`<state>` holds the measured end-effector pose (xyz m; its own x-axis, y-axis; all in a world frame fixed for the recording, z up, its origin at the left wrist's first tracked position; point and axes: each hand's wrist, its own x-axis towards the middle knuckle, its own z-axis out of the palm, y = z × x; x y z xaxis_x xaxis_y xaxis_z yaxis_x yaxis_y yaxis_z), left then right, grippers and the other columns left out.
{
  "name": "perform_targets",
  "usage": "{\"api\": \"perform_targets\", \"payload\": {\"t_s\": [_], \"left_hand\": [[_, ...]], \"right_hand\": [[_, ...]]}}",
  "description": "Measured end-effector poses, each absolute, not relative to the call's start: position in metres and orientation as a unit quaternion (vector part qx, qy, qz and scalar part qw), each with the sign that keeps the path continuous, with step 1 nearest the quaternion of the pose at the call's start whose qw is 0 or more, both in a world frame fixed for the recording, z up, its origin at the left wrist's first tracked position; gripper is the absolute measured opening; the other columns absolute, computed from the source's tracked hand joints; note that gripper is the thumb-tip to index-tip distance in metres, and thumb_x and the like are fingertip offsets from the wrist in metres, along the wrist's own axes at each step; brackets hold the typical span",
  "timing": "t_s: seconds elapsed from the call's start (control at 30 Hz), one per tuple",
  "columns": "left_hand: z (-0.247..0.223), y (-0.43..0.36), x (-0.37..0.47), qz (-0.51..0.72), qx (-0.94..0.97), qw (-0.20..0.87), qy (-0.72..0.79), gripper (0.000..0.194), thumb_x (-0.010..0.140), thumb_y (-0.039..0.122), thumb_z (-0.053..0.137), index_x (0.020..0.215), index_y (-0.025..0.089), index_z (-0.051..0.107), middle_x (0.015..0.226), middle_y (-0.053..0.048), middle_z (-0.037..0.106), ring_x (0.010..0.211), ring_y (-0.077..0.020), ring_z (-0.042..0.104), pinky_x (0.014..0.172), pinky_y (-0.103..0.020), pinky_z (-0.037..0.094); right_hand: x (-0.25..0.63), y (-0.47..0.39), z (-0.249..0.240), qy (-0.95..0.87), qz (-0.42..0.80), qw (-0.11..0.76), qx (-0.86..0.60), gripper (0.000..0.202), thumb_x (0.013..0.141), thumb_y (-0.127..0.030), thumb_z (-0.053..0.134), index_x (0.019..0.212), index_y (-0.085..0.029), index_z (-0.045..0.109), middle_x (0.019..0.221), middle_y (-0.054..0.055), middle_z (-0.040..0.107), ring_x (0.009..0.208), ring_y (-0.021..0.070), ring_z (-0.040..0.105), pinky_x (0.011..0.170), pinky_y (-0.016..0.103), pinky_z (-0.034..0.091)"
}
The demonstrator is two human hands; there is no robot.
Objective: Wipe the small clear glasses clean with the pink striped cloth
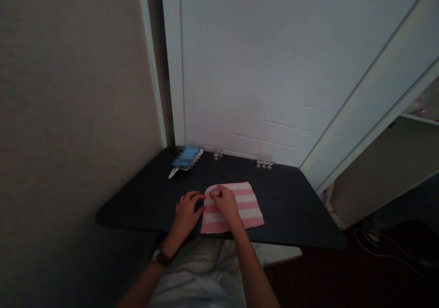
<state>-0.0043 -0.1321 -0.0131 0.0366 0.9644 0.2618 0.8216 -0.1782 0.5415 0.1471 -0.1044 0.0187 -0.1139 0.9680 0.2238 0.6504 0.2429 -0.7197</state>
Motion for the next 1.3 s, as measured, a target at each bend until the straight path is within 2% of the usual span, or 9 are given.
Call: {"api": "perform_targets", "payload": {"t_s": [0.23,0.4,0.5,0.67,0.8,0.97,1.17,1.3], "left_hand": [[-0.011,-0.130,-0.004,0.288,0.714,0.118,0.627,0.025,0.078,0.025,0.060,0.103,0.027,0.064,0.120,-0.005,0.056,0.111,-0.0262,0.049,0.090,-0.041,0.041],[-0.009,-0.131,-0.003,0.279,0.712,0.115,0.635,0.026,0.078,0.023,0.060,0.104,0.026,0.064,0.121,-0.006,0.055,0.111,-0.0264,0.049,0.090,-0.042,0.041],[-0.009,-0.130,-0.002,0.273,0.712,0.119,0.636,0.026,0.079,0.024,0.059,0.104,0.027,0.064,0.122,-0.006,0.054,0.112,-0.0271,0.048,0.090,-0.043,0.040],[-0.009,-0.129,-0.002,0.266,0.708,0.132,0.641,0.028,0.078,0.023,0.060,0.105,0.030,0.064,0.124,-0.006,0.052,0.114,-0.0273,0.047,0.088,-0.044,0.041],[-0.008,-0.130,-0.003,0.266,0.708,0.138,0.639,0.027,0.078,0.025,0.059,0.105,0.031,0.064,0.124,-0.005,0.053,0.113,-0.0262,0.048,0.090,-0.043,0.040],[-0.007,-0.131,-0.004,0.270,0.712,0.136,0.634,0.027,0.080,0.029,0.058,0.106,0.031,0.064,0.124,-0.004,0.054,0.114,-0.0262,0.049,0.090,-0.043,0.040],[-0.011,-0.131,0.000,0.275,0.707,0.110,0.642,0.025,0.081,0.030,0.057,0.105,0.030,0.064,0.123,-0.003,0.055,0.111,-0.0257,0.050,0.089,-0.041,0.040],[-0.011,-0.135,0.004,0.280,0.701,0.090,0.650,0.025,0.081,0.027,0.057,0.105,0.029,0.064,0.122,-0.004,0.054,0.111,-0.0252,0.048,0.090,-0.039,0.039]], "right_hand": [[0.145,-0.108,0.014,-0.732,0.237,0.330,-0.547,0.013,0.081,-0.024,0.055,0.090,-0.020,0.064,0.077,0.002,0.066,0.069,0.0139,0.056,0.061,0.022,0.035],[0.161,-0.103,0.015,-0.740,0.248,0.333,-0.529,0.011,0.077,-0.028,0.060,0.084,-0.020,0.065,0.075,0.000,0.066,0.066,0.0134,0.055,0.059,0.021,0.034],[0.189,-0.099,0.013,-0.725,0.247,0.346,-0.542,0.009,0.076,-0.026,0.059,0.076,-0.019,0.064,0.069,-0.001,0.064,0.062,0.0128,0.054,0.057,0.021,0.034],[0.266,-0.105,0.013,-0.672,0.213,0.384,-0.596,0.019,0.079,-0.031,0.048,0.071,-0.019,0.060,0.058,-0.002,0.058,0.054,0.0139,0.051,0.053,0.023,0.033],[0.296,-0.113,0.016,-0.643,0.179,0.396,-0.630,0.019,0.079,-0.032,0.048,0.072,-0.019,0.059,0.064,0.001,0.060,0.059,0.0159,0.053,0.055,0.024,0.034],[0.246,-0.111,0.025,-0.662,0.170,0.376,-0.625,0.023,0.083,-0.031,0.044,0.078,-0.018,0.061,0.069,0.003,0.062,0.062,0.0152,0.054,0.057,0.024,0.034],[0.157,-0.102,0.025,-0.712,0.188,0.317,-0.598,0.012,0.079,-0.025,0.054,0.078,-0.018,0.064,0.073,0.004,0.066,0.067,0.0150,0.056,0.060,0.023,0.034],[0.145,-0.112,0.018,-0.730,0.202,0.292,-0.584,0.016,0.083,-0.026,0.050,0.090,-0.019,0.062,0.079,0.004,0.066,0.069,0.0145,0.056,0.061,0.022,0.035]]}}
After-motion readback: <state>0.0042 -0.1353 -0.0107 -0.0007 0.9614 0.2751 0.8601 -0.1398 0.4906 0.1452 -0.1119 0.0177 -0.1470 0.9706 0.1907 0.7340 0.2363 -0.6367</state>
